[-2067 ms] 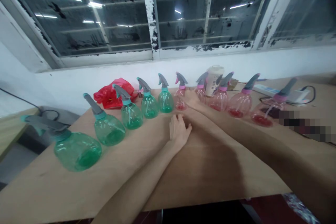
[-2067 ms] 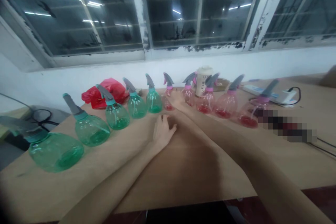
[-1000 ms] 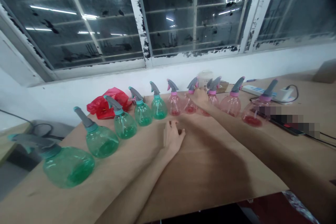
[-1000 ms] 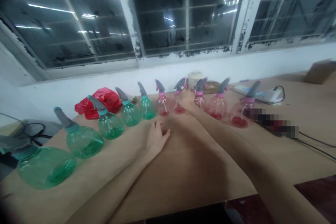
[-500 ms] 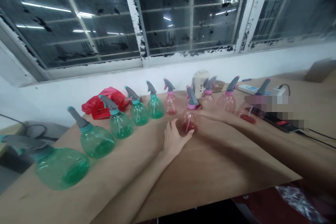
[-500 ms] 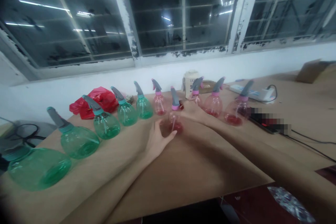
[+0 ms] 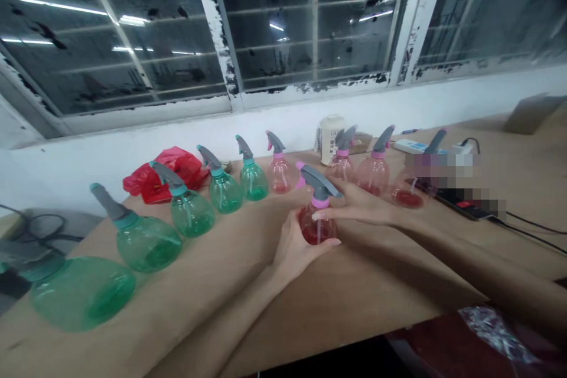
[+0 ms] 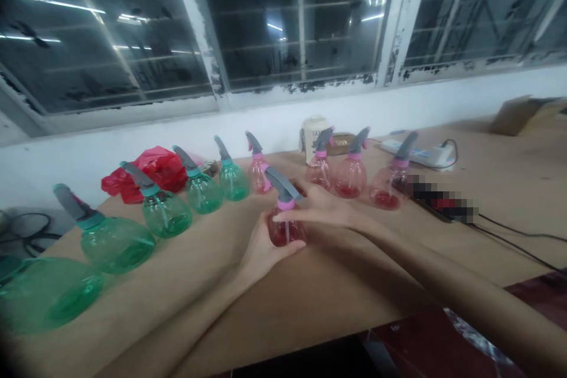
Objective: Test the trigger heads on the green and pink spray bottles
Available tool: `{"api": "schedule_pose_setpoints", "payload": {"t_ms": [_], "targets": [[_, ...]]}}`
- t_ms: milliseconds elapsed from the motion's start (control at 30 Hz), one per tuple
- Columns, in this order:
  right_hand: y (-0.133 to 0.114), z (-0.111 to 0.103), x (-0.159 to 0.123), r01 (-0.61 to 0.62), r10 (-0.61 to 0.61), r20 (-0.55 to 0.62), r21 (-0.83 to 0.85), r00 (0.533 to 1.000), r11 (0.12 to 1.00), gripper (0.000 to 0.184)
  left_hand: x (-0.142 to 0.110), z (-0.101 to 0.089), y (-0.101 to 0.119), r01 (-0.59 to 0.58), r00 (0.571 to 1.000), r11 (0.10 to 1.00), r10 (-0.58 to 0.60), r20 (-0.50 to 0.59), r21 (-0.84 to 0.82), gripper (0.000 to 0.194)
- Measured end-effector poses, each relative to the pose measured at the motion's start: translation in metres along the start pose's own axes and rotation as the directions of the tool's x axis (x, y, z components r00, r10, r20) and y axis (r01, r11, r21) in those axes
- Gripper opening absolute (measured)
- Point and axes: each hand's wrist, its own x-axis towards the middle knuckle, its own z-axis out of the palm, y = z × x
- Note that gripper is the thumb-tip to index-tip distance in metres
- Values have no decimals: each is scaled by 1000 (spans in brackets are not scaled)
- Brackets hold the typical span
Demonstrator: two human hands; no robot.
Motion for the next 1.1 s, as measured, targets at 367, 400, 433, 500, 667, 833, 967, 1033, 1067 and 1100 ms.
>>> {"api": "schedule_pose_setpoints", "payload": {"t_ms": [367, 400, 433, 500, 667, 833, 967, 1033, 1067, 1100], "targets": [[11, 44, 6, 8, 61, -270, 248, 961, 969, 20, -7, -2, 18, 7, 1000, 1000, -7, 20, 30, 70], [11, 44, 7, 8, 62, -261, 258, 963, 966, 19, -7, -3, 18, 13, 1000, 1000, -13, 17, 29, 70], [10, 44, 7, 10, 60, -254, 265, 965, 964, 19, -7, -3, 18, 18, 1000, 999, -19, 13, 29, 70], [7, 44, 9, 16, 55, -246, 277, 968, 961, 21, -7, -3, 18, 31, 1000, 999, -31, 4, 34, 70], [5, 43, 14, 36, 49, -280, 291, 959, 956, 19, -5, -3, 14, 64, 998, 997, -64, 1, 48, 70], [11, 43, 17, 32, 35, -293, 224, 955, 974, 17, -5, -1, 11, 77, 997, 996, -77, -4, 48, 76], [8, 41, 18, 23, 31, -262, 202, 965, 979, 18, -6, 0, 9, 71, 997, 997, -71, 9, 28, 80], [4, 40, 19, 26, 18, -242, 177, 970, 984, 19, -7, 1, 10, 91, 996, 996, -91, 11, 20, 80], [2, 39, 19, 33, 6, -238, 161, 971, 986, 20, -7, 1, 11, 110, 994, 994, -110, 10, 15, 81], [0, 38, 20, 41, -7, -236, 143, 972, 989, 20, -7, 2, 11, 139, 990, 990, -139, 6, 5, 81]]}}
